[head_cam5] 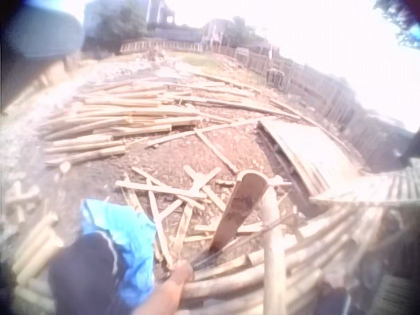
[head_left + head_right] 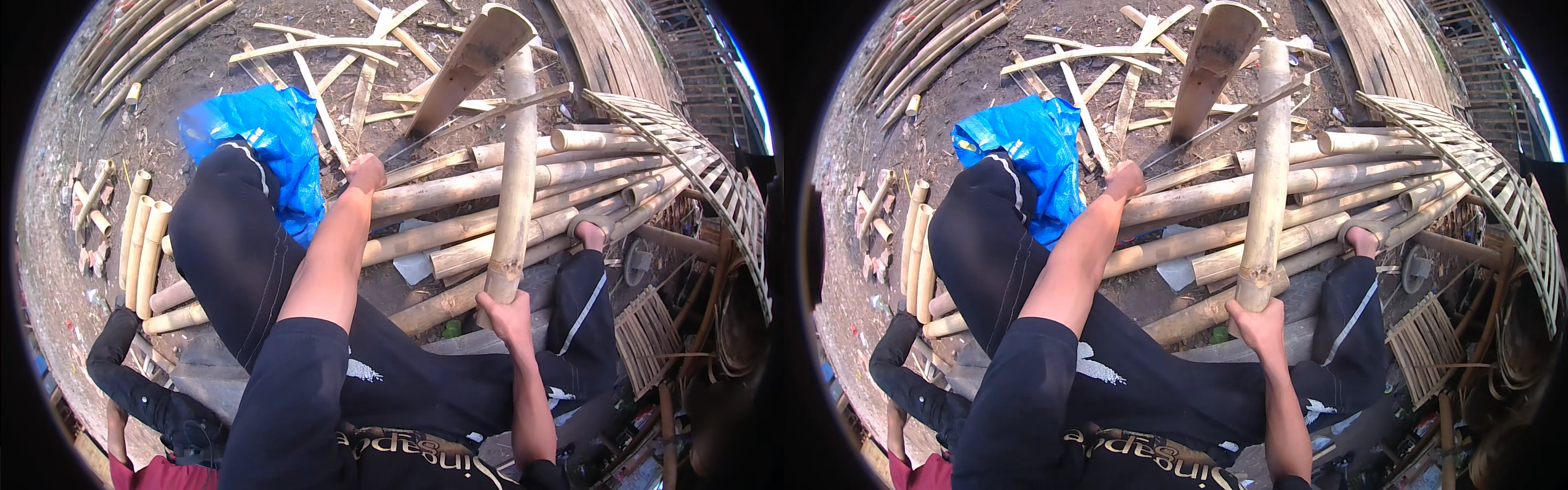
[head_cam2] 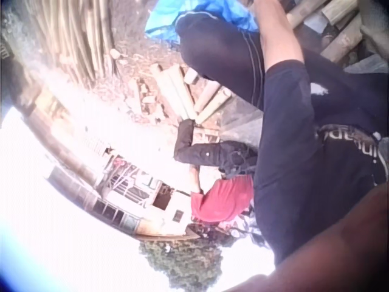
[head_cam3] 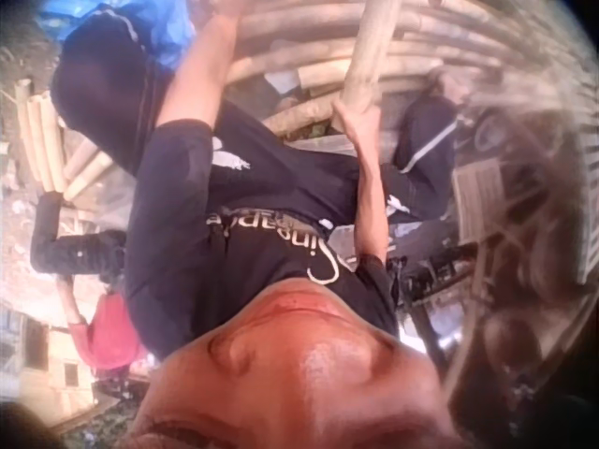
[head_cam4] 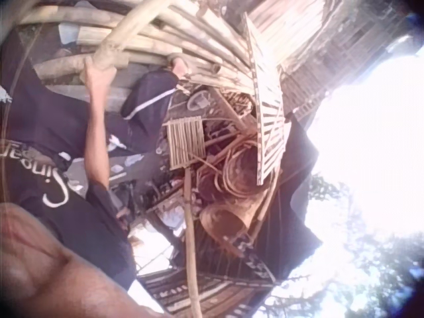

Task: The person uses a machete to shave and cut strips from a bamboo stalk while sitting outdoors among a large pile of bamboo.

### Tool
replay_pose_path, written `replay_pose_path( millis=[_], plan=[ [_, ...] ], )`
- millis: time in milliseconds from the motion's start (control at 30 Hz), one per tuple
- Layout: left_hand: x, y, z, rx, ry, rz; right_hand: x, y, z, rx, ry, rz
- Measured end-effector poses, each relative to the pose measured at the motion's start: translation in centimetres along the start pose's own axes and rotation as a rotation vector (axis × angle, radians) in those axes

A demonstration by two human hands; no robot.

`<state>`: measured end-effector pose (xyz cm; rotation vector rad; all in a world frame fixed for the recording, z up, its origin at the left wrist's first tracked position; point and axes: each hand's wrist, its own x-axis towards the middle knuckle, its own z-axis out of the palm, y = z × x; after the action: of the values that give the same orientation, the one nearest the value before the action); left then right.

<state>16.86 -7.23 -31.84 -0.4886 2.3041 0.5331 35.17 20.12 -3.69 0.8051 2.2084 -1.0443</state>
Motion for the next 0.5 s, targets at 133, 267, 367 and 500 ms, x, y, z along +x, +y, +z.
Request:
replay_pose_path(
  millis=[133,267,367,500],
  plan=[
    [0.6,-0.5,0.6,-0.003,0.01,-0.026,0.4,0.3,-0.8,-0.266,-0.204,0.139],
    [0.3,-0.4,1.2,-0.041,-0.052,-0.092,-0.6,1.5,-2.1,0.275,-0.336,0.201],
    [-0.1,-0.1,0.9,-0.043,-0.099,-0.098,-1.7,2.6,-1.3,0.241,-0.277,0.109],
    [-0.3,0.1,0.2,0.009,-0.099,-0.095,-3.4,-0.3,-0.6,-0.588,0.23,-0.098]
  ],
)
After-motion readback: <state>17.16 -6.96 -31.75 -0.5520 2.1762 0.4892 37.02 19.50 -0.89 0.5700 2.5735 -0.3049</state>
